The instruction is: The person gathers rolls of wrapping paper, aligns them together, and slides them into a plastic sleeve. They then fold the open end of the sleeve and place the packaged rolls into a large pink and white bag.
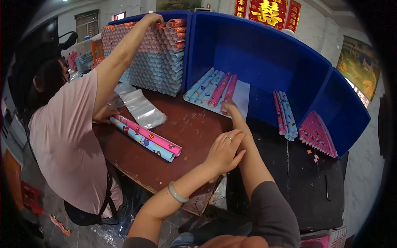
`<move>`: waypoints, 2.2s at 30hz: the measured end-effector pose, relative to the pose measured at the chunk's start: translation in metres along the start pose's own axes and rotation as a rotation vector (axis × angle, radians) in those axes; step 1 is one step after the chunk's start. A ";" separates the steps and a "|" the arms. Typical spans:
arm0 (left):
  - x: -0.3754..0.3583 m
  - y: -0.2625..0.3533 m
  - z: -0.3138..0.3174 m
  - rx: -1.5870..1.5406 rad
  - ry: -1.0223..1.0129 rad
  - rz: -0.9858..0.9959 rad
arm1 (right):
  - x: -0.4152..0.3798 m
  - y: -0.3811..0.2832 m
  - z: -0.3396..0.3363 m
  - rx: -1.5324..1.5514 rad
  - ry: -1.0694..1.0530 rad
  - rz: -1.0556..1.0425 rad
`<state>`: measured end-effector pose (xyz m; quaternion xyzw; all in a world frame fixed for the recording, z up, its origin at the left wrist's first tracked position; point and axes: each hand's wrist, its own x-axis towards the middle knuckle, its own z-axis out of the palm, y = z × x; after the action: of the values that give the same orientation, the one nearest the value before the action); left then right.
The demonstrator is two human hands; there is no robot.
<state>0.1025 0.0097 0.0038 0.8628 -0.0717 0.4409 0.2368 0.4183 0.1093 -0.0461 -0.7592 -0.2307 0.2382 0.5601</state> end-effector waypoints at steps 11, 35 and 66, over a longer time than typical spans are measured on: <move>-0.003 0.002 0.005 0.003 -0.067 -0.005 | -0.002 0.000 -0.085 -0.385 -0.206 0.047; -0.006 0.006 0.007 0.027 -0.109 0.014 | -0.076 0.028 -0.193 -1.030 0.559 0.056; -0.008 0.012 0.010 0.040 -0.087 0.070 | -0.036 -0.021 -0.024 -1.089 0.204 -0.085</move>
<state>0.1012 -0.0065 -0.0032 0.8826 -0.1031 0.4124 0.2006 0.4039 0.0749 -0.0156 -0.9482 -0.2956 -0.0130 0.1153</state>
